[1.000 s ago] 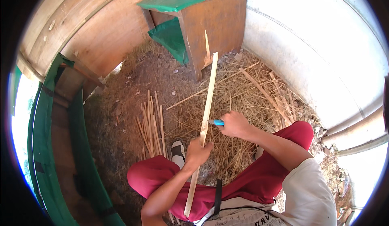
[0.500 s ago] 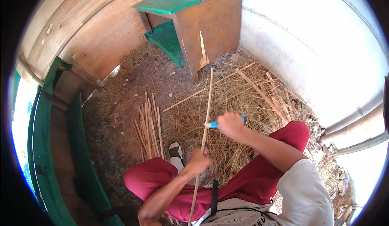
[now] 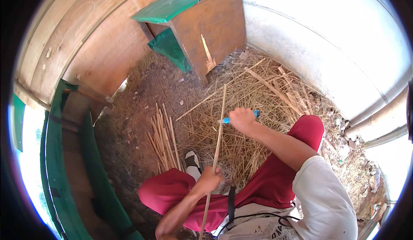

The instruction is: The person sits on the ground and uses a blue utility knife to shave a long bamboo stick, then switches to a machete to continue shaving and splitting the bamboo. The person handles the bamboo and tools with both hands while seated.

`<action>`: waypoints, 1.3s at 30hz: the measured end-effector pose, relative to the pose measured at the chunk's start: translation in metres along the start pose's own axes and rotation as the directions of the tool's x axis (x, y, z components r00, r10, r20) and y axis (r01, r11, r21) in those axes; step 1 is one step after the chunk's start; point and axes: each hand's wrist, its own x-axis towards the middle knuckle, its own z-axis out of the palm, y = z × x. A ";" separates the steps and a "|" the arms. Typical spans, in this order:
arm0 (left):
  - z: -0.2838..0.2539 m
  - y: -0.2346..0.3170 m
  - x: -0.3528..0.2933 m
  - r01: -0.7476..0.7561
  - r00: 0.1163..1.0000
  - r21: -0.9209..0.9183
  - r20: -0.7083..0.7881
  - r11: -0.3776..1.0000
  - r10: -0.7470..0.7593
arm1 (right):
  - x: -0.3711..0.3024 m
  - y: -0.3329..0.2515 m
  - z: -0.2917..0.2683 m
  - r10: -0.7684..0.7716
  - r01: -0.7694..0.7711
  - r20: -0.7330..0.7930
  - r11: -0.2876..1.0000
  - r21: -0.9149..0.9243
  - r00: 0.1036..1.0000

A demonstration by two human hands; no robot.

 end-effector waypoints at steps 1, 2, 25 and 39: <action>0.001 0.001 -0.007 0.012 1.000 0.024 0.001 1.000 -0.012 | 0.001 0.002 -0.001 0.027 -0.026 0.013 1.000 -0.002 1.000; 0.002 0.002 -0.014 0.022 1.000 0.031 -0.012 0.999 -0.021 | 0.001 0.002 0.000 0.018 -0.018 0.018 1.000 0.007 1.000; -0.015 -0.059 -0.153 0.286 0.958 -0.262 0.053 0.922 -0.282 | 0.001 0.044 -0.012 0.371 -0.330 0.259 0.925 -0.190 0.892; -0.011 0.010 -0.041 0.137 0.979 -0.545 0.202 0.827 -0.029 | -0.014 -0.007 -0.072 0.146 -0.193 0.143 0.890 0.414 0.979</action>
